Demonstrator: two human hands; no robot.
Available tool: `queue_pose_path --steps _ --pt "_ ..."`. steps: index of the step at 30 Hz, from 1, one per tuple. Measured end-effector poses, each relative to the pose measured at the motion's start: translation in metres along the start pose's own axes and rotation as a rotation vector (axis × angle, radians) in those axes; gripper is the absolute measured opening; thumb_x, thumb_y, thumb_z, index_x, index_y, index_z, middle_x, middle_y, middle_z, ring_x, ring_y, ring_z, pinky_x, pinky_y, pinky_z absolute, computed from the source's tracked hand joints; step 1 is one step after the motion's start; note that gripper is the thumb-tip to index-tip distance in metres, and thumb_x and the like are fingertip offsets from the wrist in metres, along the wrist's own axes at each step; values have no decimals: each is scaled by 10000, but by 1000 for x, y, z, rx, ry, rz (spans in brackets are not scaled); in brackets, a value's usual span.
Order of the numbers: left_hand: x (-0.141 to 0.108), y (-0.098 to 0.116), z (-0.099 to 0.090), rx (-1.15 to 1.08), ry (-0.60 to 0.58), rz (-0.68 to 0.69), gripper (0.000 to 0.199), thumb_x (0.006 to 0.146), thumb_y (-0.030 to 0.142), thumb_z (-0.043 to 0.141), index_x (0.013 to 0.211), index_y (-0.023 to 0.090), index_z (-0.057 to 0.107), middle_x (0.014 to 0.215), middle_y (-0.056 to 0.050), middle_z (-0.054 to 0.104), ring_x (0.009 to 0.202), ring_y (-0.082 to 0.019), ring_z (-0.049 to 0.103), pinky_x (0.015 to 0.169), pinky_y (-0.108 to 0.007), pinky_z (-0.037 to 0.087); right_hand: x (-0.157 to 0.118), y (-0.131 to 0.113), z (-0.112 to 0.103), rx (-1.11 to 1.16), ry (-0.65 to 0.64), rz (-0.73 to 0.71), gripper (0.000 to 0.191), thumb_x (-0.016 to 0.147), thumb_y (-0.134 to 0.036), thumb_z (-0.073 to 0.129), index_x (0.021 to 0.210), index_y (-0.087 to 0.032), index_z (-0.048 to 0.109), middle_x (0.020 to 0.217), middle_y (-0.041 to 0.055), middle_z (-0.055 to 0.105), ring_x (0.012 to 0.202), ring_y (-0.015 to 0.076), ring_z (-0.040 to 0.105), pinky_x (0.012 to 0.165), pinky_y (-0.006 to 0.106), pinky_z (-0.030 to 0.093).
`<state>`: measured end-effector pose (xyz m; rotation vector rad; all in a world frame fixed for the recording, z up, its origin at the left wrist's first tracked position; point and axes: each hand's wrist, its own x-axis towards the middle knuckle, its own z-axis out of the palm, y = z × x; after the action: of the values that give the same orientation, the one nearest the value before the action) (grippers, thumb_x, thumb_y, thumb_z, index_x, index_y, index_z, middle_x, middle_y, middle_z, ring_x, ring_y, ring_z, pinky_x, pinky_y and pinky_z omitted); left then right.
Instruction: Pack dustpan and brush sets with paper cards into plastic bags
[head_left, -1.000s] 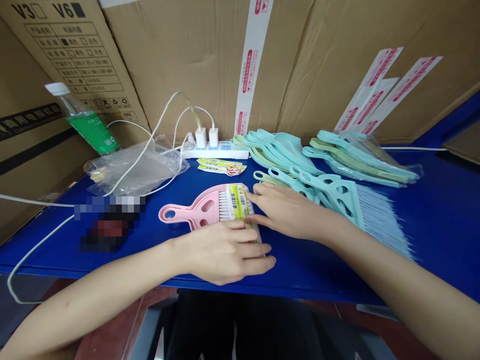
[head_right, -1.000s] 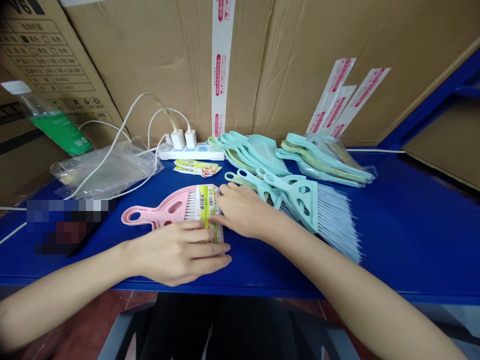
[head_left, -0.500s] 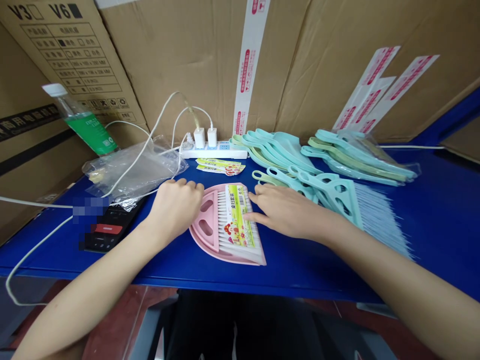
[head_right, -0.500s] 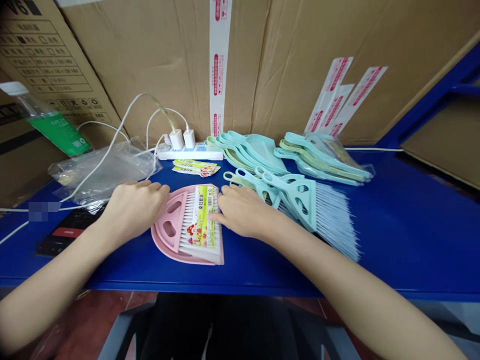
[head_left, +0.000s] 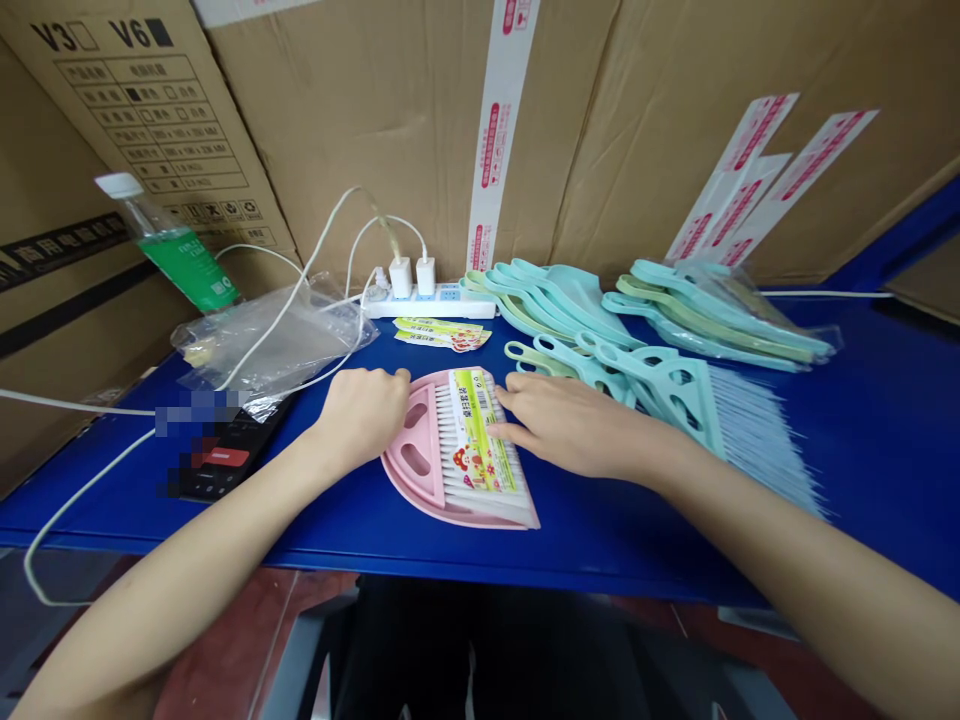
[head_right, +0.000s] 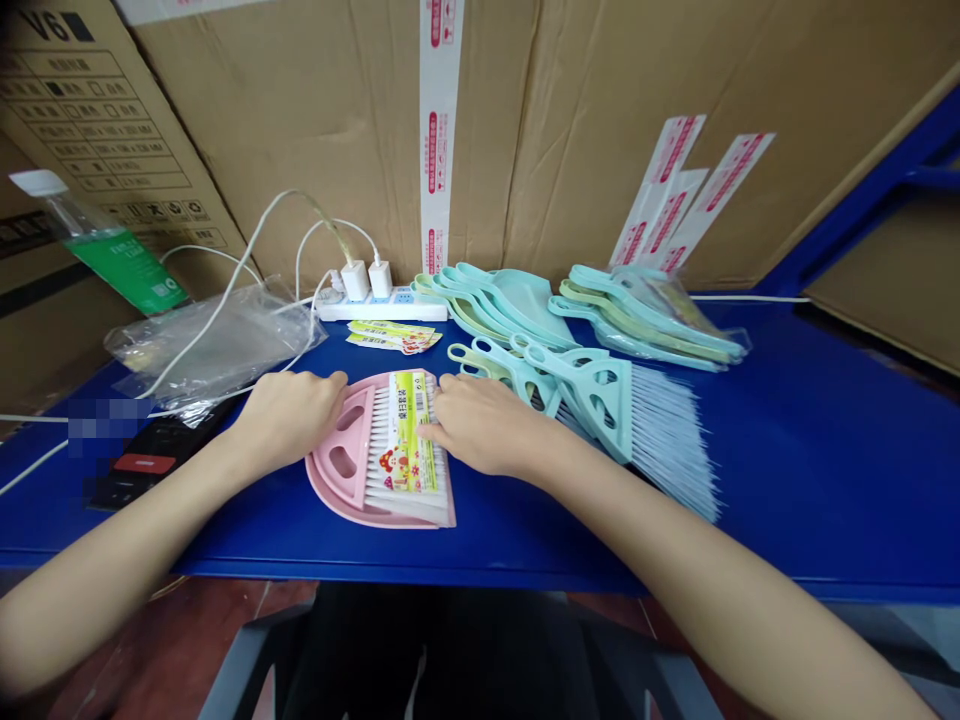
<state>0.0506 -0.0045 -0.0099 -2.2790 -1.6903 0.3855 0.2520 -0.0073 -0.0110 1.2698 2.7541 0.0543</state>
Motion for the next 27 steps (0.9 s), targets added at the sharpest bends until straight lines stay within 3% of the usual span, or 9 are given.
queue_pose_path --steps 10,16,21,25,27 --pt "5 3 -1 -53 -8 -17 427 968 285 272 990 147 676 826 -146 742 852 -308 717 635 -349 495 -3 2 -9 61 -148 66 363 965 -321 425 994 -88 703 950 155 667 835 252 639 749 375 500" --pt "8 6 2 -68 25 -17 419 965 257 270 974 143 673 841 -153 742 860 -318 719 636 -354 501 -4 9 -7 100 -86 27 380 952 -348 409 915 -134 722 958 150 693 863 262 651 733 388 514" --pt "8 4 2 -100 8 -16 418 985 306 257 1056 157 641 871 -143 742 878 -330 715 686 -383 510 -5 8 -11 65 -114 78 375 961 -321 407 951 -106 714 995 164 702 975 289 639 805 383 489" --pt "2 -11 -1 -254 -55 114 501 983 497 268 1234 167 548 980 -123 737 943 -315 697 782 -400 506 -3 5 -13 -9 -81 131 360 966 -294 407 984 -88 703 1008 176 697 1002 295 630 856 393 471" --pt "-1 -22 -2 -385 -82 277 603 945 591 334 1366 170 430 1221 -135 663 1112 -288 635 897 -377 478 -1 4 -13 -30 -95 143 379 974 -289 392 1031 -70 695 1014 184 691 1009 298 626 873 401 465"
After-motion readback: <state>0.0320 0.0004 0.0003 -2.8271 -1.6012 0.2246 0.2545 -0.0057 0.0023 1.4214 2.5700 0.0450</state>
